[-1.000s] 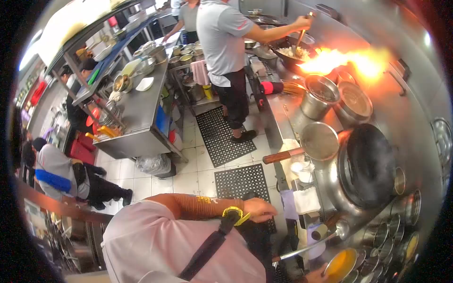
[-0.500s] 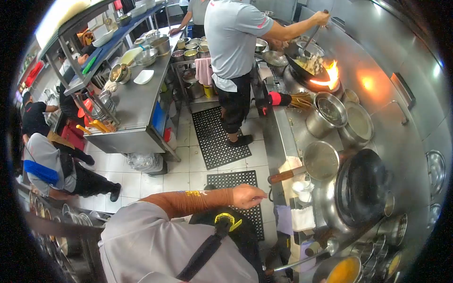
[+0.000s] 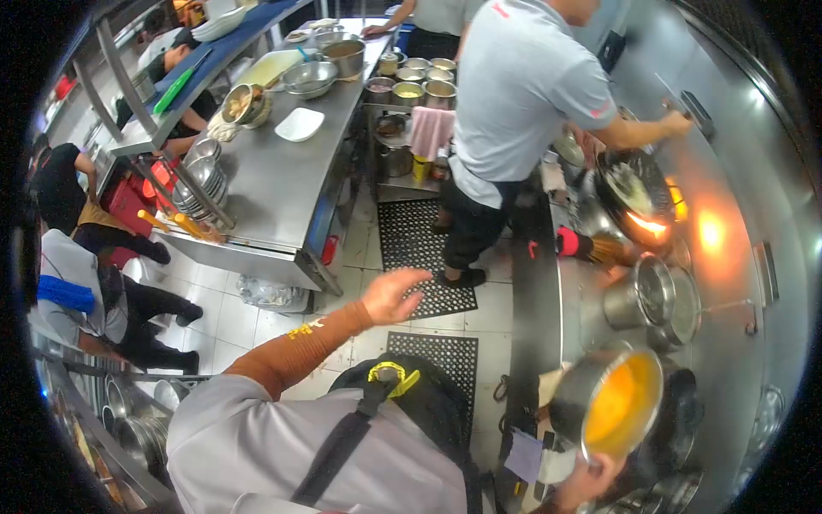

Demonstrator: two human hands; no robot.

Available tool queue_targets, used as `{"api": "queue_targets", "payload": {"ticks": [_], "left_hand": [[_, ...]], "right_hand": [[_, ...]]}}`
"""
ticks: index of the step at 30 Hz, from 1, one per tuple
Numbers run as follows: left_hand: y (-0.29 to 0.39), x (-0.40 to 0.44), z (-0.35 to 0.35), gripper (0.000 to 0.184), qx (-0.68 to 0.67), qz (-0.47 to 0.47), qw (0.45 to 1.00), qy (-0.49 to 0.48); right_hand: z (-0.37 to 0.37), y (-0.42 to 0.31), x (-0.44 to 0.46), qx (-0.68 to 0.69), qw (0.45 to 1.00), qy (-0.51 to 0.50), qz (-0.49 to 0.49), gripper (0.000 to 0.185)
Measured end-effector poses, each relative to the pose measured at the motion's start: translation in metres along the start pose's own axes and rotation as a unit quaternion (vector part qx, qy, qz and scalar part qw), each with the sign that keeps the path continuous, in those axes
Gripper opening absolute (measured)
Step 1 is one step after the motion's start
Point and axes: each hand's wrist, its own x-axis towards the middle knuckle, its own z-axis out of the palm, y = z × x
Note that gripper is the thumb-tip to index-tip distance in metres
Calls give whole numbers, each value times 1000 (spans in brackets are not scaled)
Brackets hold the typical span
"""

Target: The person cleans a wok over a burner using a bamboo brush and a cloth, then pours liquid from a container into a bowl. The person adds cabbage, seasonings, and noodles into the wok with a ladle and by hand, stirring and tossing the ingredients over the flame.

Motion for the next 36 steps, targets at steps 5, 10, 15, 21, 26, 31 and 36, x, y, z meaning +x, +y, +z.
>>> {"api": "queue_targets", "payload": {"ticks": [5,10,15,21,26,31,36], "left_hand": [[-84,-15,-112,55,103,-143,936,304],[-132,-35,-270,67,404,-183,706,552],[-171,-33,-366,65,358,-243,687,583],[-235,-43,-396,49,314,-258,612,678],[-257,-38,-391,45,361,-285,488,742],[-264,-57,-391,39,471,-303,435,705],[-257,-35,-389,40,447,-325,393,735]], "right_hand": [[182,-52,68,107,984,-145,-8,34],[347,-149,126,251,916,-292,-108,36],[483,-251,177,237,879,-307,-277,35],[642,-343,250,290,843,-326,-314,36],[775,-404,320,252,834,-247,-425,39],[889,-460,373,188,828,-226,-478,38],[982,-497,417,152,814,-218,-517,42]]}}
